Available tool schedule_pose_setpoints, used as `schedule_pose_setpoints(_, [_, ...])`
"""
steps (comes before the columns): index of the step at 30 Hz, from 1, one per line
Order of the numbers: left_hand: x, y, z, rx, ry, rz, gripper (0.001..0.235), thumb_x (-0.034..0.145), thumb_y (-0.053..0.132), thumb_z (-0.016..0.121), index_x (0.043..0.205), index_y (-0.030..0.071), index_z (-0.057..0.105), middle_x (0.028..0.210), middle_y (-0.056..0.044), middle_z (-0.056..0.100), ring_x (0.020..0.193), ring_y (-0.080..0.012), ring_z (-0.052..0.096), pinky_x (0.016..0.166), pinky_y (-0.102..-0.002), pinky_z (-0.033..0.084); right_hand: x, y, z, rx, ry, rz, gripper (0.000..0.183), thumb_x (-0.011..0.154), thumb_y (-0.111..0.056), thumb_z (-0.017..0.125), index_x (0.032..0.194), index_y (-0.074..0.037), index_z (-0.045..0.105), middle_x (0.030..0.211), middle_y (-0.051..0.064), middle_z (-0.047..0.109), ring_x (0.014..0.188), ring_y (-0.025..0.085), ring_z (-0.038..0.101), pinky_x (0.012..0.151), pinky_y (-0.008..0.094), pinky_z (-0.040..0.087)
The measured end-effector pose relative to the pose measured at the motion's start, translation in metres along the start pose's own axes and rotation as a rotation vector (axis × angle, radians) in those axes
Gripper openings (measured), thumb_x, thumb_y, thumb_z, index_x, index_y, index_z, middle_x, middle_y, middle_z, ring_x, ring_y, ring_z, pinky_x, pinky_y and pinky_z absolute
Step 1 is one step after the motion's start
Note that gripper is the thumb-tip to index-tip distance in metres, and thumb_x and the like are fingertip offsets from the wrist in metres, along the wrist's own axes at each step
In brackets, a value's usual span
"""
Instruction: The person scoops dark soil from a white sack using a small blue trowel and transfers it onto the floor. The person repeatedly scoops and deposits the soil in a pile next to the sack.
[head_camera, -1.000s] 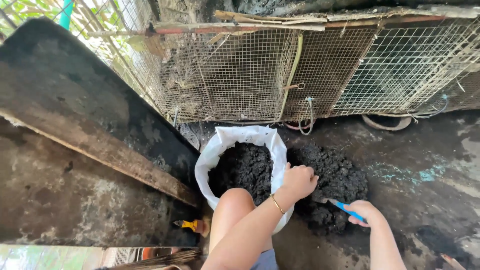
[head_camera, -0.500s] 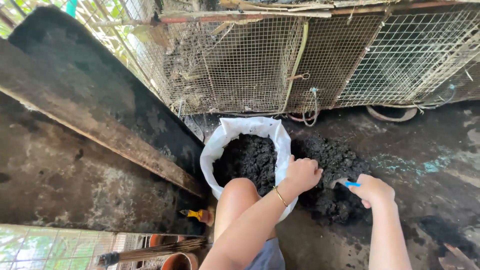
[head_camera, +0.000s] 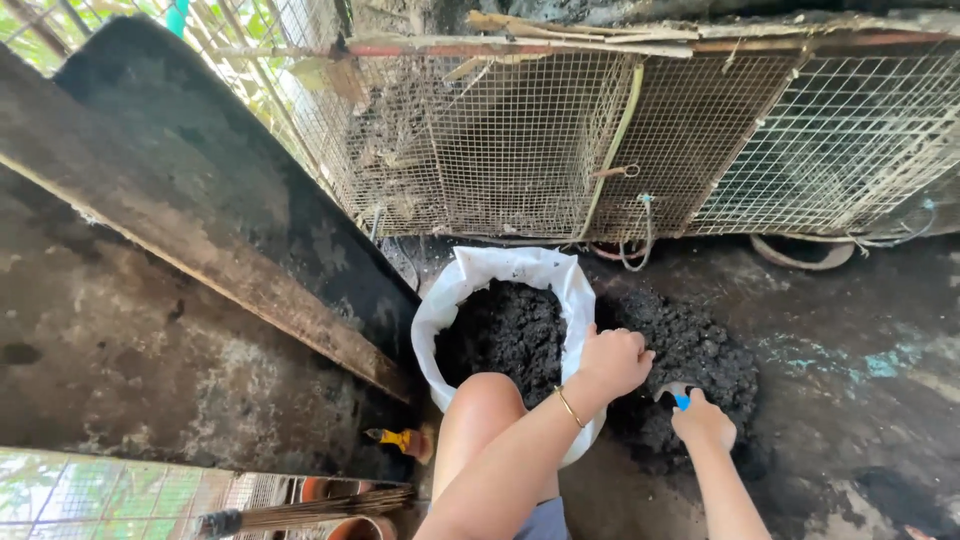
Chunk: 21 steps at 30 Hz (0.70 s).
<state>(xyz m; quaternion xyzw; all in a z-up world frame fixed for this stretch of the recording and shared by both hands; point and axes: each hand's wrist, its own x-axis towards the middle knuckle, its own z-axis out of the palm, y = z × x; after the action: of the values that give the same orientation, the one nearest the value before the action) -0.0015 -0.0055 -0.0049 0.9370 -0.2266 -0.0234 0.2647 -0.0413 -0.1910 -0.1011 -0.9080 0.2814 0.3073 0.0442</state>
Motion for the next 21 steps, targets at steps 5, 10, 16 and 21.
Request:
schedule_pose_setpoints(5, [0.002, 0.008, -0.001, 0.045, -0.011, -0.008, 0.038, 0.101, 0.033, 0.053, 0.075, 0.009, 0.066, 0.075, -0.006, 0.07, 0.074, -0.0306, 0.069, 0.11, -0.06, 0.034, -0.003, 0.032, 0.003, 0.346, -0.125, 0.047, 0.03, 0.106, -0.04, 0.041, 0.101, -0.013, 0.051, 0.076, 0.01, 0.067, 0.059, 0.024, 0.065, 0.061, 0.037, 0.049])
schedule_pose_setpoints(10, [-0.005, 0.013, -0.006, 0.067, 0.012, -0.018, 0.038, 0.101, 0.032, 0.052, 0.079, 0.007, 0.068, 0.08, -0.008, 0.071, 0.082, -0.0321, 0.068, 0.114, -0.066, 0.029, 0.005, 0.041, -0.02, 0.391, -0.081, -0.052, 0.063, 0.1, -0.042, 0.046, 0.058, -0.002, 0.069, 0.056, 0.012, 0.072, 0.056, 0.029, 0.068, 0.07, 0.038, 0.051])
schedule_pose_setpoints(16, [0.003, 0.006, 0.005, 0.107, -0.043, -0.03, 0.038, 0.102, 0.036, 0.05, 0.087, 0.009, 0.072, 0.086, -0.007, 0.071, 0.085, -0.0317, 0.068, 0.112, -0.062, 0.029, -0.056, 0.038, -0.117, 0.113, -0.056, -0.063, 0.037, 0.098, -0.034, 0.056, 0.076, -0.006, 0.067, 0.066, 0.006, 0.077, 0.058, 0.022, 0.067, 0.063, 0.034, 0.046])
schedule_pose_setpoints(21, [0.007, 0.011, -0.006, 0.139, -0.09, -0.039, 0.038, 0.102, 0.037, 0.049, 0.091, 0.009, 0.073, 0.089, -0.008, 0.073, 0.085, -0.0316, 0.07, 0.113, -0.062, 0.03, 0.008, 0.001, -0.051, -0.149, 0.054, -0.094, 0.039, 0.094, -0.04, 0.049, 0.127, -0.023, 0.062, 0.127, 0.009, 0.075, 0.117, 0.03, 0.073, 0.092, 0.041, 0.057])
